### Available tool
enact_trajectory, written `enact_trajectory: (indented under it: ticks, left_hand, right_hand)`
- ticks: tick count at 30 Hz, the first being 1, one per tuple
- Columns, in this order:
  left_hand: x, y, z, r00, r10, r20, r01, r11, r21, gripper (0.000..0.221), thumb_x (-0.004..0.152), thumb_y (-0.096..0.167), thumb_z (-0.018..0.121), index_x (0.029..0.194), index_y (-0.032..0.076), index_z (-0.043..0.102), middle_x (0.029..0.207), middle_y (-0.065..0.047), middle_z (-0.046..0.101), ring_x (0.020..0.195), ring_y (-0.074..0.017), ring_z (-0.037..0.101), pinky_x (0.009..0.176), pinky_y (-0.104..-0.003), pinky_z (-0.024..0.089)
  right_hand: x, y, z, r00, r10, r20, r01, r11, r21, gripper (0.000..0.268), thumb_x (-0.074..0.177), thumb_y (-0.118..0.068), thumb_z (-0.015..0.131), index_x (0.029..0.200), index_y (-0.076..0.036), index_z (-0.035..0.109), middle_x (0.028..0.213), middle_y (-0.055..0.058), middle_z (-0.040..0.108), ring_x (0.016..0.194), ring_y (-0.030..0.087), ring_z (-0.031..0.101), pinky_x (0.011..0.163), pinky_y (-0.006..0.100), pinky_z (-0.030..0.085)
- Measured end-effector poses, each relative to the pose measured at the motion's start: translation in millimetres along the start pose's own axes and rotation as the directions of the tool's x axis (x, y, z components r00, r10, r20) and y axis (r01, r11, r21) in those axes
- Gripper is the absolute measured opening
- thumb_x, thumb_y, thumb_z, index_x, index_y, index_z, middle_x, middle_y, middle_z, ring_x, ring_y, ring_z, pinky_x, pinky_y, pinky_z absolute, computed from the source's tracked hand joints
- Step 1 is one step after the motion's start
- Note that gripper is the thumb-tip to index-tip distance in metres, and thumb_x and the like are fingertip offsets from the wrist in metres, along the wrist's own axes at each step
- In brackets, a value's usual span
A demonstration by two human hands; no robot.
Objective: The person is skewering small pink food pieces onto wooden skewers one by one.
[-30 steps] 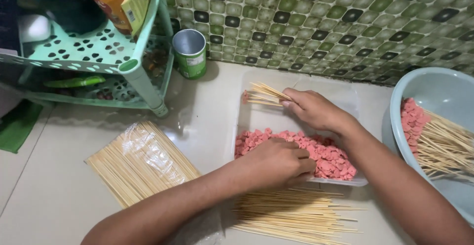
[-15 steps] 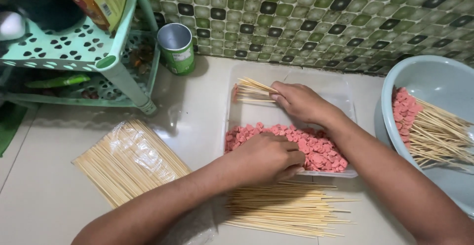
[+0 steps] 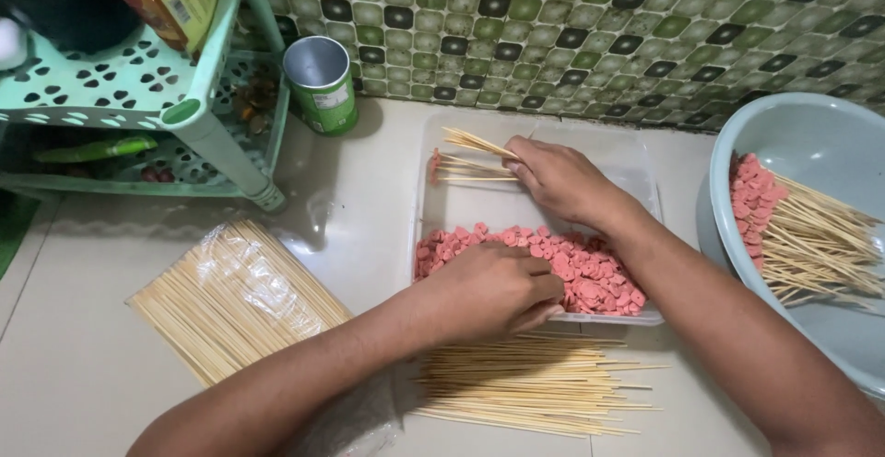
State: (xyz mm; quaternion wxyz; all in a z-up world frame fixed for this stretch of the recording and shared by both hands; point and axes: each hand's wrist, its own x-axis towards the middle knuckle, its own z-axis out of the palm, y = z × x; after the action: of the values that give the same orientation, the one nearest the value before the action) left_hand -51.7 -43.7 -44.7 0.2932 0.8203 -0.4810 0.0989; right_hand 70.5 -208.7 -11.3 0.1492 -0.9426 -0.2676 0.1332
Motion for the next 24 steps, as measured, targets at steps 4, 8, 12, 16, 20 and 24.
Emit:
enact_trajectory:
  ticks: [4, 8, 12, 16, 20, 24]
  left_hand:
    - [0, 1, -2, 1.000, 0.004, -0.001, -0.004, 1.000, 0.002, 0.019, 0.095, 0.031, 0.060, 0.091, 0.014, 0.068, 0.083, -0.006, 0.068, 0.085, -0.0301, 0.072, 0.073, -0.045, 0.058]
    - [1, 2, -7, 0.999, -0.017, 0.028, 0.018, 1.000, -0.006, 0.022, 0.096, 0.032, 0.058, 0.090, 0.014, 0.069, 0.084, -0.006, 0.070, 0.086, -0.0301, 0.073, 0.074, -0.044, 0.058]
    - [2, 3, -10, 0.998, -0.030, 0.054, 0.031, 0.999, -0.016, 0.023, 0.097, 0.032, 0.057, 0.091, 0.015, 0.070, 0.085, -0.006, 0.070, 0.086, -0.0294, 0.073, 0.074, -0.044, 0.058]
    - [2, 3, -9, 0.997, -0.039, 0.065, 0.041, 0.999, -0.032, 0.024, 0.097, 0.032, 0.057, 0.091, 0.013, 0.070, 0.085, -0.008, 0.071, 0.086, -0.0312, 0.073, 0.074, -0.045, 0.058]
    - [2, 2, -9, 0.998, -0.027, 0.058, 0.030, 0.998, -0.050, 0.023, 0.096, 0.031, 0.056, 0.090, 0.012, 0.068, 0.084, -0.010, 0.069, 0.085, -0.0335, 0.072, 0.073, -0.047, 0.058]
    - [3, 2, -12, 0.996, -0.036, 0.079, 0.042, 0.996, -0.080, 0.024, 0.097, 0.031, 0.055, 0.090, 0.011, 0.068, 0.084, -0.011, 0.070, 0.084, -0.0349, 0.072, 0.073, -0.048, 0.058]
  right_hand:
    - [-2, 1, 4, 0.999, -0.040, -0.016, 0.039, 0.998, -0.058, 0.016, 0.105, -0.019, 0.044, 0.112, -0.012, 0.056, 0.101, 0.019, 0.067, 0.105, 0.043, 0.067, 0.090, 0.055, 0.052]
    - [2, 11, 14, 0.993, -0.115, -0.038, 0.109, 0.986, -0.126, 0.015, 0.105, -0.022, 0.046, 0.112, -0.013, 0.057, 0.102, 0.017, 0.065, 0.107, 0.041, 0.066, 0.091, 0.053, 0.052]
    - [1, 18, 20, 0.985, -0.172, -0.027, 0.162, 0.960, -0.227, 0.016, 0.105, -0.024, 0.047, 0.112, -0.013, 0.056, 0.102, 0.016, 0.063, 0.108, 0.039, 0.064, 0.092, 0.053, 0.052]
    - [3, 21, 19, 0.981, -0.184, -0.063, 0.168, 0.965, -0.202, 0.013, 0.106, -0.023, 0.047, 0.110, -0.014, 0.055, 0.098, 0.011, 0.059, 0.104, 0.037, 0.064, 0.089, 0.050, 0.052]
    - [-8, 0, 2, 0.992, -0.130, -0.004, 0.129, 0.990, -0.064, 0.014, 0.107, -0.024, 0.045, 0.107, -0.013, 0.052, 0.096, 0.019, 0.061, 0.102, 0.044, 0.064, 0.087, 0.057, 0.051]
    - [-12, -9, -2, 0.991, -0.102, 0.088, 0.101, 0.995, 0.018, 0.013, 0.106, -0.025, 0.044, 0.103, -0.014, 0.051, 0.092, 0.021, 0.066, 0.099, 0.046, 0.066, 0.085, 0.058, 0.051]
